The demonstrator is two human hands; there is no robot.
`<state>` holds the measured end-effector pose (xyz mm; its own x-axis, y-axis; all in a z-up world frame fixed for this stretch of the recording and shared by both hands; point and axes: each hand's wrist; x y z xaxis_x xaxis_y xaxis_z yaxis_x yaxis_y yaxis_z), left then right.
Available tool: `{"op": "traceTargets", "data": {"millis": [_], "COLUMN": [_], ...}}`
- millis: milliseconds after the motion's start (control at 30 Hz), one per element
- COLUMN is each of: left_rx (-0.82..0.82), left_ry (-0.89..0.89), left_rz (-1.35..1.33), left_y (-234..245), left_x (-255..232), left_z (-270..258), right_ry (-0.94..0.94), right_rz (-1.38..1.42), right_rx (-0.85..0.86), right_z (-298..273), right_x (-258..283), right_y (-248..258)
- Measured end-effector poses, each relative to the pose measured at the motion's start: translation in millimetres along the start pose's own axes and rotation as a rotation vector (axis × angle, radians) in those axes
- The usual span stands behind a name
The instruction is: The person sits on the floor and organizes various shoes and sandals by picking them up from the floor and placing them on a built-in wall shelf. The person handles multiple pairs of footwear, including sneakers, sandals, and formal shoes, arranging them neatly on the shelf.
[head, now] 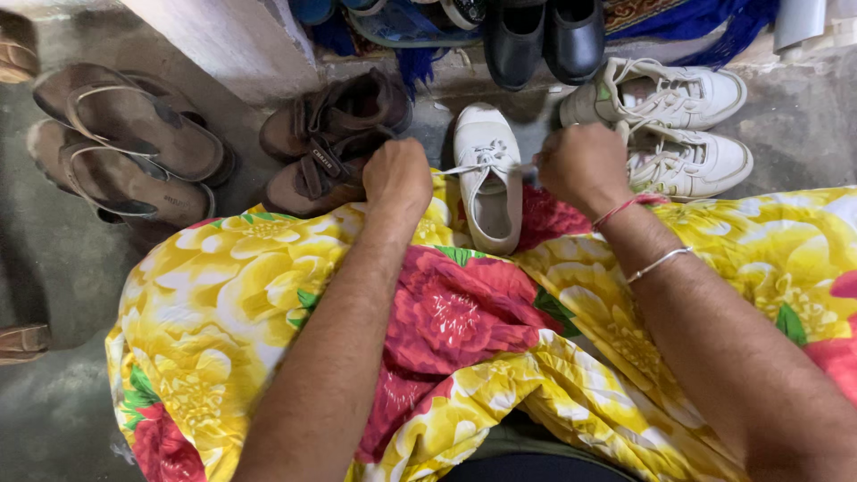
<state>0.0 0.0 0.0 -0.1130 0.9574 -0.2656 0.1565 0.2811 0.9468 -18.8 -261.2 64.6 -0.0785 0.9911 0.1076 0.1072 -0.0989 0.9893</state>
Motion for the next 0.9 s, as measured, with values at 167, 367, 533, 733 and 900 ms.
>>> {"op": "traceTargets", "data": {"millis": [167, 367, 533, 733, 900], "left_rx": [-0.072, -0.044, 0.005, -0.032, -0.129], "left_ry": [-0.294, -0.264, -0.267, -0.278, -0.374], "left_rz": [-0.301, -0.37, -0.388, -0.466, -0.496], "left_y": [33, 35, 42, 52, 64], "left_x": [-33, -46, -48, -53, -49], "left_z": [-35, -39, -39, -43, -44], "right_ry": [0.345, 0.262, 0.121, 0.169, 0.282], "right_rz": [0.196, 0.339, 0.858, 0.981, 0.85], "right_rx": [-0.245, -0.083, 0.0, -0.057, -0.16], "right_z": [-6, -3, 7, 5, 1], "right_x": [11, 14, 18, 35, 40], "right_y": [0, -1, -23, -46, -37]}}
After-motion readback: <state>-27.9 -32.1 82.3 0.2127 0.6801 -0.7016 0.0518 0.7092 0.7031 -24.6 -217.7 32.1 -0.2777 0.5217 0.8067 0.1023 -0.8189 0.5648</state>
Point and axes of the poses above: each hand's wrist, its own z-axis towards the middle knuckle, its own y-axis out of the back of the hand, x = y × z, and after that the axes turned 3 degrees about -x, right-handed
